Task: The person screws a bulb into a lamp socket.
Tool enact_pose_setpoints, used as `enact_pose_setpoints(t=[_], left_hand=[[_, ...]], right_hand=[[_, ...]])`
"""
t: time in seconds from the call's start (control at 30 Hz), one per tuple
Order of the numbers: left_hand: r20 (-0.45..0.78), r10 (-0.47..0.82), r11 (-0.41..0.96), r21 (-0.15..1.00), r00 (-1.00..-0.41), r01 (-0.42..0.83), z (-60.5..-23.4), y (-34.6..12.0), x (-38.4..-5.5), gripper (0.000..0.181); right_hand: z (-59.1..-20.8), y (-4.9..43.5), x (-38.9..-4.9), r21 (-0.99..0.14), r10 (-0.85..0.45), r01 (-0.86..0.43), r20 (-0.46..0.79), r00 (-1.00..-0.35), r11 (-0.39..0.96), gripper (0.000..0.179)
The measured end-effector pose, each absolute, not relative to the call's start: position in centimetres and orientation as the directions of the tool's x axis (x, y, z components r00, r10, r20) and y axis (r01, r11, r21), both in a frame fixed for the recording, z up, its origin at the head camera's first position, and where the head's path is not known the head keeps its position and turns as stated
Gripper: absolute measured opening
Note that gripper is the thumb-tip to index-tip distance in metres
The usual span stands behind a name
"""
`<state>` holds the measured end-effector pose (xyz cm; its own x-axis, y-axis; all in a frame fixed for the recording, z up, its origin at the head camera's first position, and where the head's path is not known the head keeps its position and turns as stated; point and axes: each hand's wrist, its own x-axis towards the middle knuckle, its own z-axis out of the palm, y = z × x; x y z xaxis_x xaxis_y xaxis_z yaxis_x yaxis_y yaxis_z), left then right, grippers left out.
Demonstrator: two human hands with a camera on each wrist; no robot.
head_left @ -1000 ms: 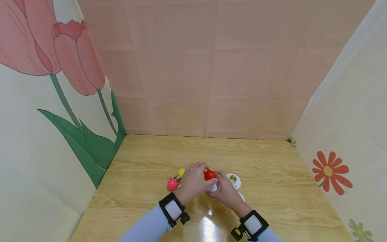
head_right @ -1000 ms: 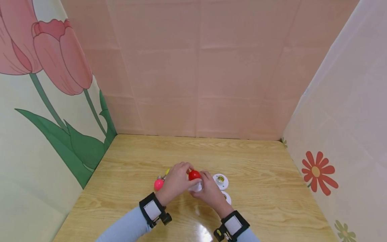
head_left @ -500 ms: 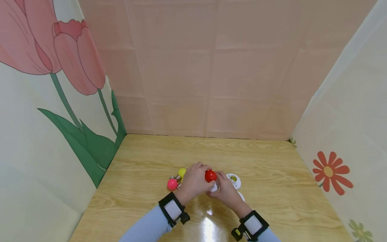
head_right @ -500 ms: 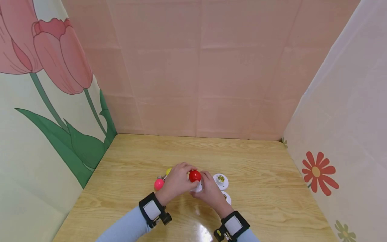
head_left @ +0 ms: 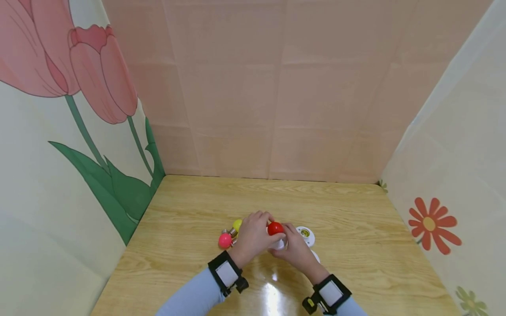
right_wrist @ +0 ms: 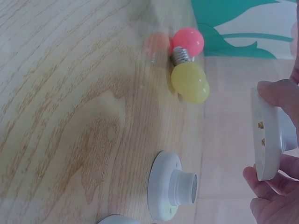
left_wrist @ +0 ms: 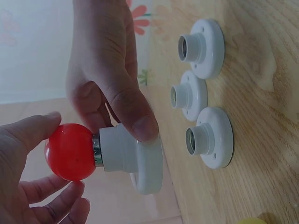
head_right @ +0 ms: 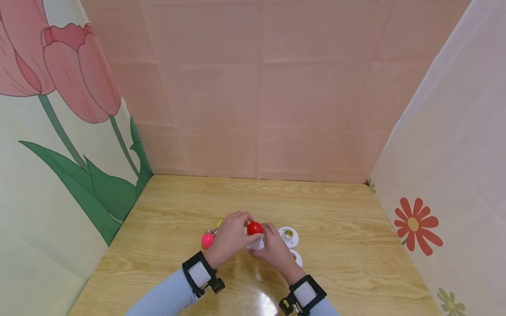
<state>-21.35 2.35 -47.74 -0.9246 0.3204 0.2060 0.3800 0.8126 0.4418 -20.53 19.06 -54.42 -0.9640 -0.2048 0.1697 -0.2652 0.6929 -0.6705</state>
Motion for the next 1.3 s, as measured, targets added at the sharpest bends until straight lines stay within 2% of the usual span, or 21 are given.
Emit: enact_pose_setpoints(t=[0.47,0.77,1.0,1.3], left_hand=[[0.218,0.356,0.790,0.450,-0.909,0.417,-47.47,2.25,-21.55,0.039],[0.209,0.334,0.782,0.482,-0.919,0.394,-47.53,2.23,-21.49,0.055],[0.218,0.327,0.817,0.424,-0.920,0.391,-47.70,2.44,-21.29,0.054],[0.261,0.339,0.807,0.412,-0.904,0.422,-47.81,2.51,-21.30,0.048]], right_hand=[[-54.26,18.94,-20.57,-0.664,-0.213,-0.268,0.165,-0.963,0.698,0.068],[-54.21,18.92,-20.48,-0.683,-0.186,-0.234,0.144,-0.972,0.692,0.068],[-54.21,18.89,-20.43,-0.700,-0.168,-0.206,0.124,-0.978,0.683,0.068],[-54.22,18.90,-20.40,-0.674,-0.184,-0.251,0.171,-0.968,0.694,0.066]])
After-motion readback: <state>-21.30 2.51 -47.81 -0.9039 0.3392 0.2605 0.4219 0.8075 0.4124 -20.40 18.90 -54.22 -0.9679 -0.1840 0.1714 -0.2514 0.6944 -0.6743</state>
